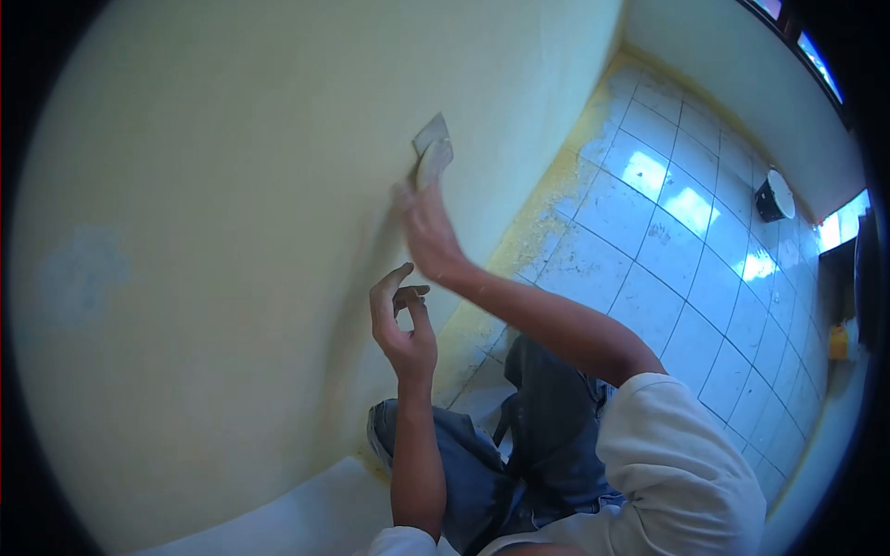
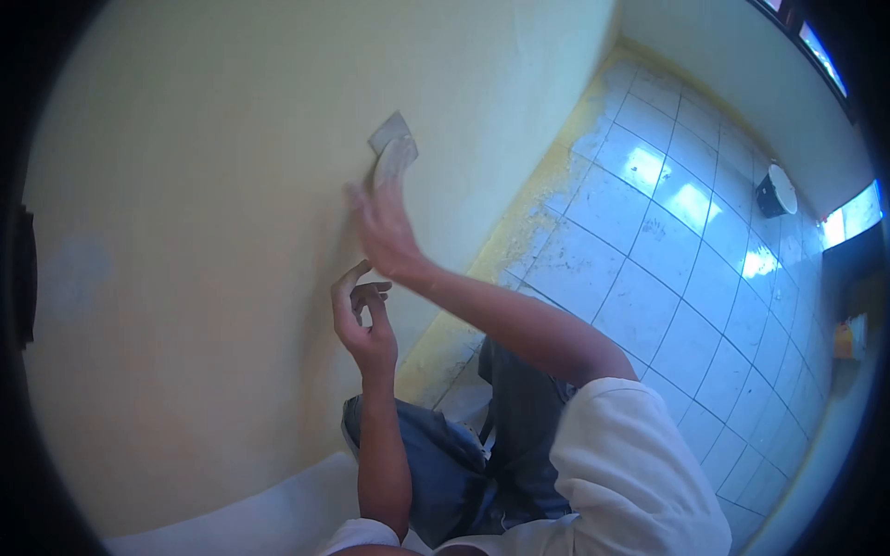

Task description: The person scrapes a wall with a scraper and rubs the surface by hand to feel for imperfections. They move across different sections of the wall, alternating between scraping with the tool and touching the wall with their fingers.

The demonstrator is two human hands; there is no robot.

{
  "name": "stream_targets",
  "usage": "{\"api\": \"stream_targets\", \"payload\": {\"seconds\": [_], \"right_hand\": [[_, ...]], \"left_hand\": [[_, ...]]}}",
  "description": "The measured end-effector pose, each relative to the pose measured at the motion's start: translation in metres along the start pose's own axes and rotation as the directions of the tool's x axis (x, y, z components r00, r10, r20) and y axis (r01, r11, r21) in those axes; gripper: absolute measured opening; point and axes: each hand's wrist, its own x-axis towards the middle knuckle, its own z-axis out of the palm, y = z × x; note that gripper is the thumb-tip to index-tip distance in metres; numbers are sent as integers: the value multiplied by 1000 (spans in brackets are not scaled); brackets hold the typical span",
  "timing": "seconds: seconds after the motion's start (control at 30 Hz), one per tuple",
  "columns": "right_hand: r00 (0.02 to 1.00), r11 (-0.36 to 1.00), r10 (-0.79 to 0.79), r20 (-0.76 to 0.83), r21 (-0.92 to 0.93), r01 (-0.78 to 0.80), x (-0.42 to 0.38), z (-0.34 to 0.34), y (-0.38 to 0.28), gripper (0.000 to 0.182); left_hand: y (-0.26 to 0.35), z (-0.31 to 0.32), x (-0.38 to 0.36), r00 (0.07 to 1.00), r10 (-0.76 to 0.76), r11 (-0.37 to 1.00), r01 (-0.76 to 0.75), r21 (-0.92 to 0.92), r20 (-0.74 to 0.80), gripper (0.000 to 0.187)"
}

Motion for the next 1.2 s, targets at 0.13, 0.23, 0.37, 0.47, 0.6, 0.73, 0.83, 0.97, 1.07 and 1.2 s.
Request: {"api": "stream_targets", "payload": {"seconds": [0.13,0.23,0.37,0.47,0.6,0.73,0.83,0.97,1.07,1.2], "right_hand": [[959,880,212,189,390,-271,40,-23,-12,85],[992,993,-116,-53,-6,116,-27,20,-45,82],[969,930,228,91,273,-245,15,-5,-71,89],[988,980,104,111,159,-120,-30,5,-92,89],[948,883,198,248,376,-282,11,-18,-64,89],[969,949,78,234,281,-144,-2,-7,-69,90],[944,987,-154,291,86,134,-66,-20,-81,91],[932,986,-149,332,120,115,-83,-15,-98,95],[892,977,-214,398,78,200,-96,-17,-93,97],[816,981,-192,545,80,177,-115,-38,-98,95]], "left_hand": [[1,-21,-1,996,68,996,-64,64,-63,36],[-1,-28,-10,984,96,995,-90,51,-149,38],[4,-48,-19,973,90,995,-80,57,-213,40],[14,-64,-32,968,135,989,-119,88,-213,41],[3,-87,-48,972,191,967,-163,193,-135,41],[3,-112,-67,973,211,954,-185,237,-90,43],[-20,-117,-85,978,209,951,-199,238,-19,43],[-7,-141,-99,970,243,935,-241,261,24,41],[19,-146,-103,967,244,945,-222,240,-67,40],[68,-148,-98,965,232,952,-198,234,-125,39]]}}
